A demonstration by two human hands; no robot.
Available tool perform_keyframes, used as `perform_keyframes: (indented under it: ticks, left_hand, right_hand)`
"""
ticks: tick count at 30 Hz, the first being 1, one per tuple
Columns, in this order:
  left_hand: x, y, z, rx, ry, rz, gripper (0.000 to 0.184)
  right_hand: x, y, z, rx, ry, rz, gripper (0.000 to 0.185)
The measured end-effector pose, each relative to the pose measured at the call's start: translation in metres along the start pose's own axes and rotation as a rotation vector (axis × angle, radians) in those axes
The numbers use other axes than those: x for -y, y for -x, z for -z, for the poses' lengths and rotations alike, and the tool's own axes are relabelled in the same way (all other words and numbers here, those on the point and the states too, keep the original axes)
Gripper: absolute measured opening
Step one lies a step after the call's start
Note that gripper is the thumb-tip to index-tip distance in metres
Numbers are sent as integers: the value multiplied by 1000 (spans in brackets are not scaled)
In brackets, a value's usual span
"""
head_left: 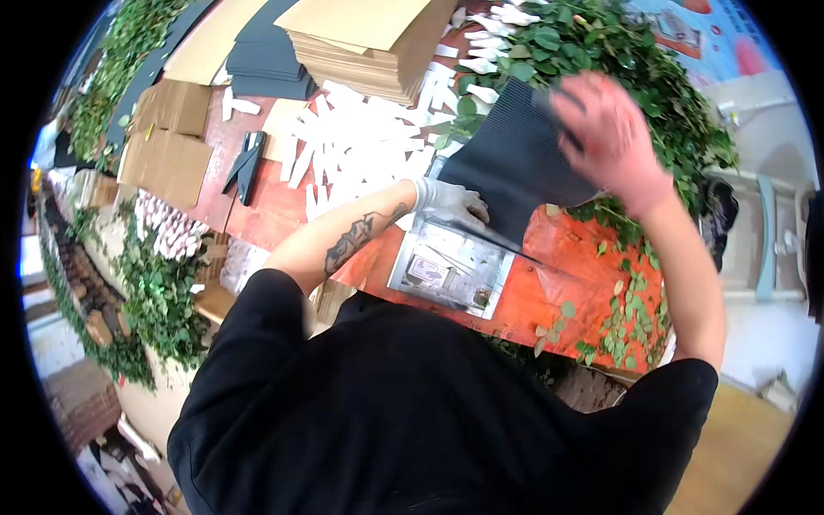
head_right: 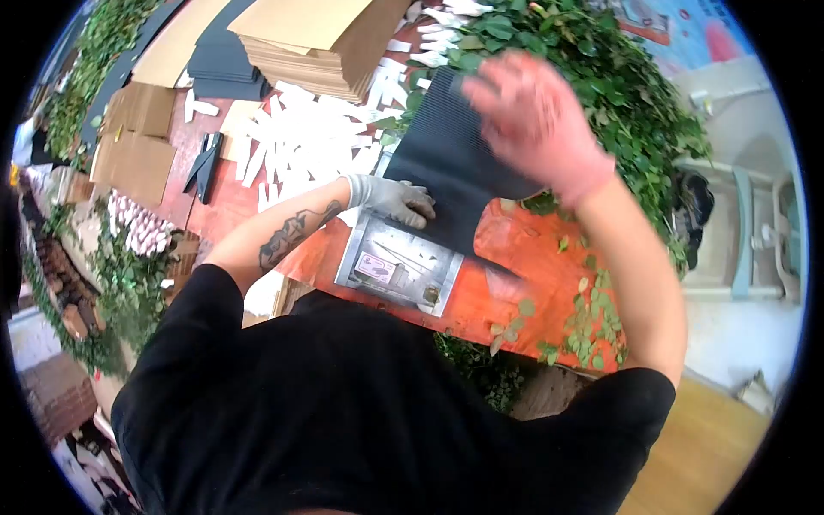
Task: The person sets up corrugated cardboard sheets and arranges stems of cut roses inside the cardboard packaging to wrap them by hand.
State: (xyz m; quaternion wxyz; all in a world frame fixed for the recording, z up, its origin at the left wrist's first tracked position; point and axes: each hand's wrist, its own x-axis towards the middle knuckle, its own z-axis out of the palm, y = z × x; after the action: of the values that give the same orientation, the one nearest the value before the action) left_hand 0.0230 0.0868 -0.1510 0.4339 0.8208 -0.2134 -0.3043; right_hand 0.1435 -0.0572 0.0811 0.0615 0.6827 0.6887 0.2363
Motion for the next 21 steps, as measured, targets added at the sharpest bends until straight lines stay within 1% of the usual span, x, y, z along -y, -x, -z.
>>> perform_keyframes:
  ticks: [1,2,3,4,5,6,8,9,10,11,12,13,14,15,16,17,18,19,20,21]
  left_hand:
    - [28,-9,-7,-56,56,-212,54]
    - [11,6,2,-65,63,-187,54]
    - [-28,31,18,-45,181,-53,51]
    - [-46,49,25,-23,305,80,49]
    - [-33,60,18,-72,377,30,48]
    - [-43,78,22,-83,381,31,46]
    - [-43,112,20,-210,432,55,42]
    - [-53,137,27,-319,603,215,38]
    - [-39,160,29,-490,550,118,36]
    - [-10,187,30,-694,624,223,29]
    - [-1,217,42,-918,421,470,27]
    - [24,241,42,-1279,155,715,28]
    - [52,265,50,-1388,-274,952,31]
    - [78,287,55,-1449,-190,1073,33]
    - [105,300,63,-1377,-174,1259,37]
    - [116,296,69,-1189,-262,1337,41]
    - [124,289,75,-996,-347,1402,45]
    - [120,279,80,-1006,-327,1381,45]
    - [113,270,86,-871,-312,1446,49]
    - [107,264,90,-732,-306,1509,53]
  right_hand:
    - [17,16,1,-28,-253,37,35]
    - [31,30,-3,-59,-500,77,35]
    - [40,37,-19,223,-819,-40,34]
    - [49,45,-40,524,-1129,-154,34]
    - [54,51,-61,622,-1236,-213,35]
    - [61,55,-86,722,-1341,-257,37]
    - [100,95,-162,324,-928,-33,43]
    - [114,93,-179,369,-795,67,46]
    - [124,90,-193,411,-649,152,50]
    - [133,91,-208,376,-665,183,50]
    - [139,93,-222,387,-653,155,51]
    - [144,90,-229,407,-634,120,53]
    - [147,86,-229,401,-635,125,53]
    - [146,82,-224,480,-613,129,54]
    - [141,79,-218,565,-582,131,56]
    - [140,72,-211,638,-562,132,55]
    - [139,67,-209,651,-539,129,55]
    - [139,67,-207,651,-575,112,56]
    - [138,70,-204,653,-614,94,56]
    - [138,65,-200,699,-580,104,56]
